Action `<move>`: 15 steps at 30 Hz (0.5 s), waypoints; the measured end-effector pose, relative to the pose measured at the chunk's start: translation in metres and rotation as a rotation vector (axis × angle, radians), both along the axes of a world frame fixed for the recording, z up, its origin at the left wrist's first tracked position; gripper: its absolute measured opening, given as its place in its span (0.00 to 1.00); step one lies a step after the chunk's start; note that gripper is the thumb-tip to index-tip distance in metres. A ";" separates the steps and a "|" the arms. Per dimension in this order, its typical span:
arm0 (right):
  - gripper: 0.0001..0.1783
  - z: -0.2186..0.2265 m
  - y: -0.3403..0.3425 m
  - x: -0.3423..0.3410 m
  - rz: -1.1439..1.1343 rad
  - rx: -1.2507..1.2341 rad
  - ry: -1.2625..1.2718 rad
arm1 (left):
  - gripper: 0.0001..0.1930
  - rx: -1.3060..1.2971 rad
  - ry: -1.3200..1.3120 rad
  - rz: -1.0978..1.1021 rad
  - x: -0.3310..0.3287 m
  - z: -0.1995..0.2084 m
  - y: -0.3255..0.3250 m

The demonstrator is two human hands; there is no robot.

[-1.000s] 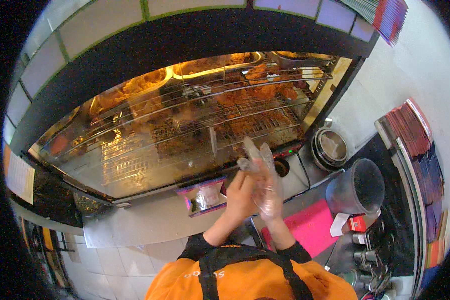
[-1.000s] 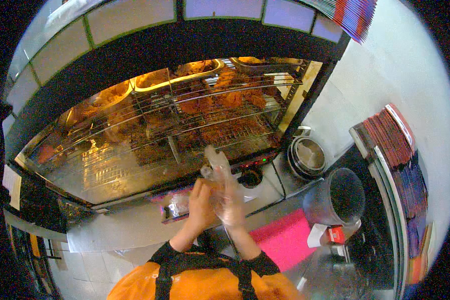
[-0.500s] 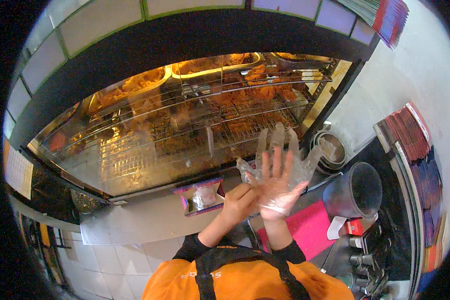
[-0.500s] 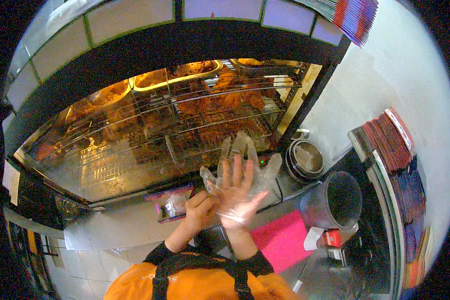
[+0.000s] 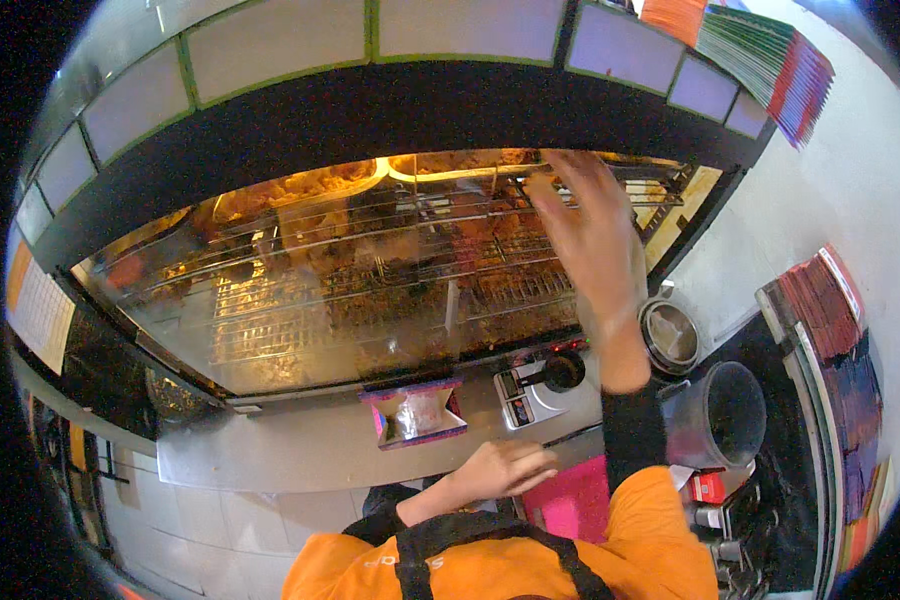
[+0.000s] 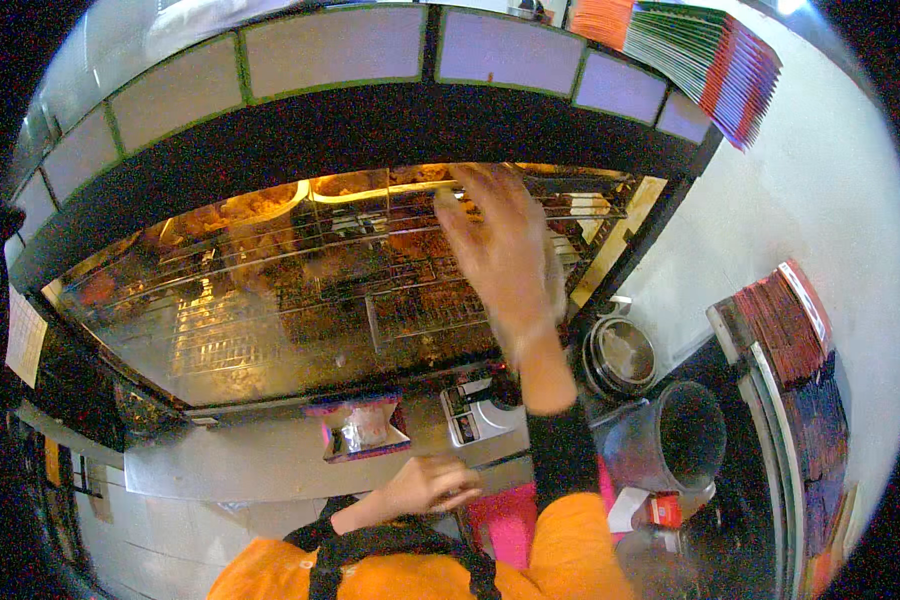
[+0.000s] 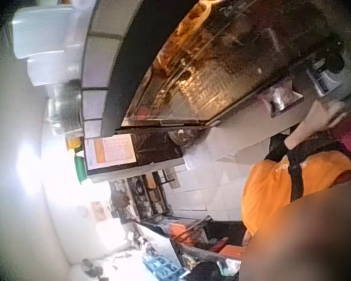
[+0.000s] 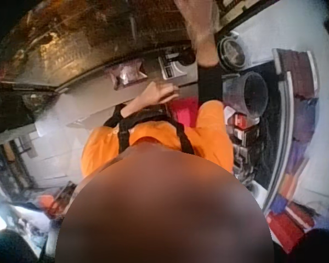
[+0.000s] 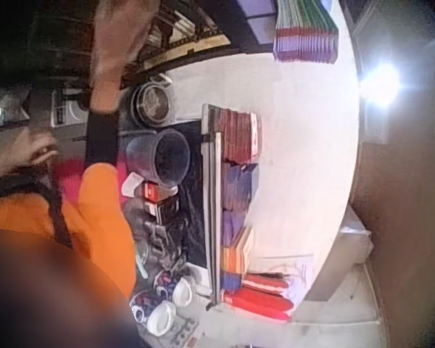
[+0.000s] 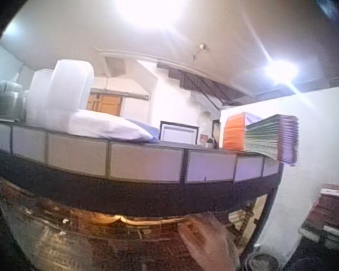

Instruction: The person assembles two takeaway food orders by placing fried chicken and scrambled eggs into boxes, adding receipts, and sealing them in plastic bags. The person uses tongs to retrieve chicken from a heated display and a spoon to scoop eggs from a tray.

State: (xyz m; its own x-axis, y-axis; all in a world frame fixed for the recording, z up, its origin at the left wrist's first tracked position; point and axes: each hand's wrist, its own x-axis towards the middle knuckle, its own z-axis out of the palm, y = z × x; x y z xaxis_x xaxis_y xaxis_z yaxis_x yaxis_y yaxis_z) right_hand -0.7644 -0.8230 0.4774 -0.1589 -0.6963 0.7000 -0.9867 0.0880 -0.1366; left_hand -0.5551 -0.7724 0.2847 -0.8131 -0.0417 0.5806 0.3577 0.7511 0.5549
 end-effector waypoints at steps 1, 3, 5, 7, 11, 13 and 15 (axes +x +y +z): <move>0.21 0.013 -0.015 -0.007 -0.073 0.142 0.249 | 0.09 0.046 -0.034 0.059 0.002 -0.004 -0.003; 0.21 0.024 -0.047 -0.007 -0.091 0.008 0.197 | 0.08 0.113 0.016 0.070 0.007 -0.014 -0.011; 0.22 0.032 -0.077 -0.005 -0.096 -0.152 0.211 | 0.07 0.132 0.018 0.093 0.013 -0.023 -0.022; 0.22 0.034 -0.089 -0.005 -0.137 -0.182 0.205 | 0.07 0.119 -0.054 0.162 0.023 -0.032 -0.030; 0.22 0.034 -0.081 -0.019 -0.209 -0.115 0.155 | 0.06 0.173 -0.066 0.280 0.045 -0.046 -0.042; 0.22 0.033 -0.073 -0.027 -0.235 -0.095 0.133 | 0.06 0.210 -0.090 0.332 0.055 -0.050 -0.046; 0.22 0.034 -0.069 -0.034 -0.264 -0.078 0.120 | 0.06 0.197 -0.139 0.407 0.062 -0.053 -0.049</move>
State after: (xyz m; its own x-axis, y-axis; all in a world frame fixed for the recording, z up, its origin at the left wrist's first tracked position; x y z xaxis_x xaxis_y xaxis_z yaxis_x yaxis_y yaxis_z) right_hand -0.7980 -0.8922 0.5110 -0.2405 -0.5852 0.7744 -0.9405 0.3379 -0.0367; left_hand -0.4927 -0.8218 0.2322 -0.7770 -0.4721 0.4164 -0.0320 0.6902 0.7229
